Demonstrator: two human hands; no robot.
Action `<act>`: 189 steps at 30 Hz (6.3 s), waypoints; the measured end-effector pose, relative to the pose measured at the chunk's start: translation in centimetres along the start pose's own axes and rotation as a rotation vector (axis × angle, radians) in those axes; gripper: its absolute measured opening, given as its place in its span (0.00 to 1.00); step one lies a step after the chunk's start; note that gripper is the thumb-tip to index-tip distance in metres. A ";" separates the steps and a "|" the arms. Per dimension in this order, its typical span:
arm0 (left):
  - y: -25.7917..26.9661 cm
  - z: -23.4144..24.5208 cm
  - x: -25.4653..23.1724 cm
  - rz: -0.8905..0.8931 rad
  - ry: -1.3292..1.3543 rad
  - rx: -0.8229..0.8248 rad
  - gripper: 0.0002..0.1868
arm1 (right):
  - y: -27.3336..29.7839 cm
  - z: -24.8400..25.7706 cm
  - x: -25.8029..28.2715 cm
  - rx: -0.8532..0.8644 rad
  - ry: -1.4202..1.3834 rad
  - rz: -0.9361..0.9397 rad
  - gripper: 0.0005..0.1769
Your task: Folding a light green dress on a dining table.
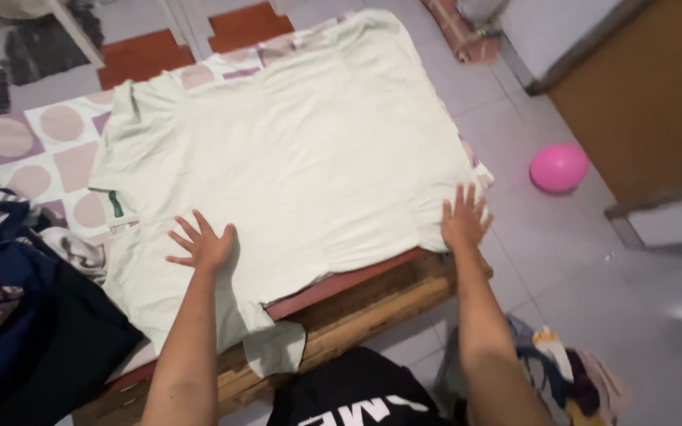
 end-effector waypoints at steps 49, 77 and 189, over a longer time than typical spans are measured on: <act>0.4 4.3 1.8 -0.303 0.074 -0.491 0.43 | 11.7 -14.0 31.7 0.361 -0.060 0.653 0.32; 1.2 9.3 5.9 -0.099 0.044 -0.584 0.37 | 5.2 -26.9 45.3 0.468 -0.052 0.767 0.39; 8.6 5.8 -1.3 -0.145 -0.050 -0.454 0.40 | 5.2 -33.4 60.4 0.742 -0.240 1.281 0.34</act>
Point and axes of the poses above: each hand's wrist, its own y-axis away from the middle knuckle, its own z-axis out of the back of the hand, x = y × z, the point moved 10 cm from there along -y, towards the middle knuckle, and after that the axes turned 13 degrees about -y, right-handed, at the moved point
